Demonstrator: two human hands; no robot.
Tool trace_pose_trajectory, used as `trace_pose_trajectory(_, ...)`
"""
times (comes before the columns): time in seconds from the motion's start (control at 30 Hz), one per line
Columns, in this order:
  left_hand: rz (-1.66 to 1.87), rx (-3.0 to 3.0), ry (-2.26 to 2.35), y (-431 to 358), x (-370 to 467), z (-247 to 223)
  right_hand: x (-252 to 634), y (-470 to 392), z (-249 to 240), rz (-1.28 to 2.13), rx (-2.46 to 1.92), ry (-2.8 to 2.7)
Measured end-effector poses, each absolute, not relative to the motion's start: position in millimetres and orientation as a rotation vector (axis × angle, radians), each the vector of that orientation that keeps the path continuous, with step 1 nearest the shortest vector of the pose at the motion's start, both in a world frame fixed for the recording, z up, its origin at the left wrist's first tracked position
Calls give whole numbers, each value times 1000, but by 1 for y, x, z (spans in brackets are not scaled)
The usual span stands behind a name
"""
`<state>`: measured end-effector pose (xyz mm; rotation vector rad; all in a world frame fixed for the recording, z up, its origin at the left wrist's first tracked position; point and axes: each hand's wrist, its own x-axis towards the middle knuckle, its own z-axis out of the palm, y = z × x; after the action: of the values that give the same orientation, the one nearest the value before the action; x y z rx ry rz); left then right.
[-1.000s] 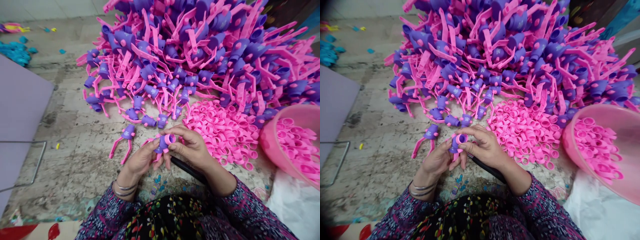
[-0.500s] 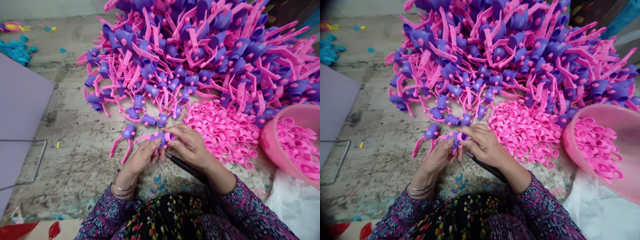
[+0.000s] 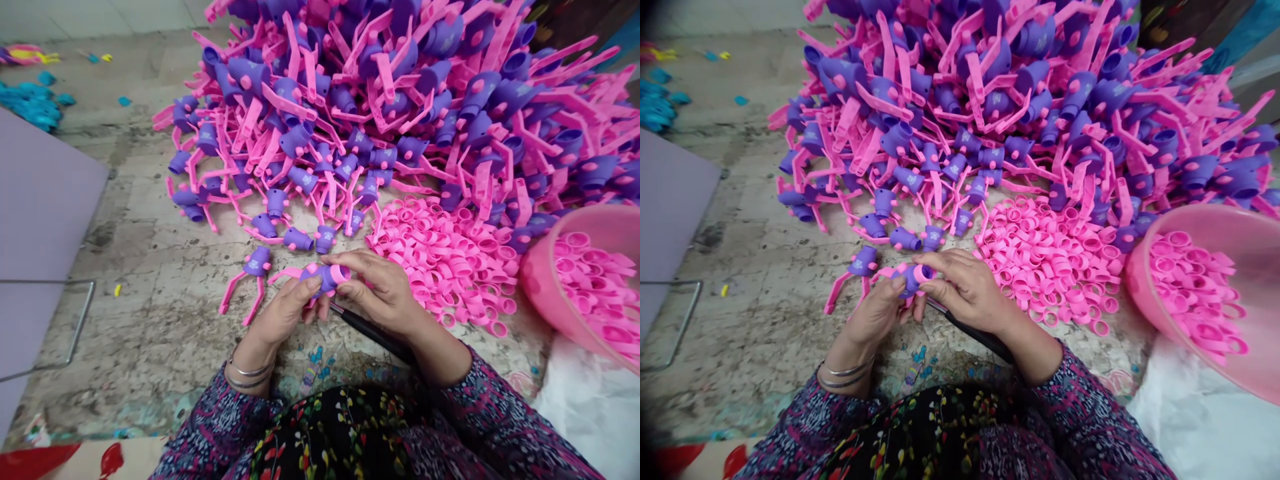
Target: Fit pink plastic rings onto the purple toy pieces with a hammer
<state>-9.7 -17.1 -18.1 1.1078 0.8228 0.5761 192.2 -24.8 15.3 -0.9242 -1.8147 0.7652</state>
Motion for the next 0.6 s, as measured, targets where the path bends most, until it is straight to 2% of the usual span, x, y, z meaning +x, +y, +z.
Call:
trace_pose_trajectory(0.23, 587, 1101, 866, -17, -6, -14, 193, -23, 17, 897, -935, -1754)
trace_pose_trajectory(0.6, 591, 1158, 1015, -18, -1, -8, 190, -23, 11, 770, -1032, -1812)
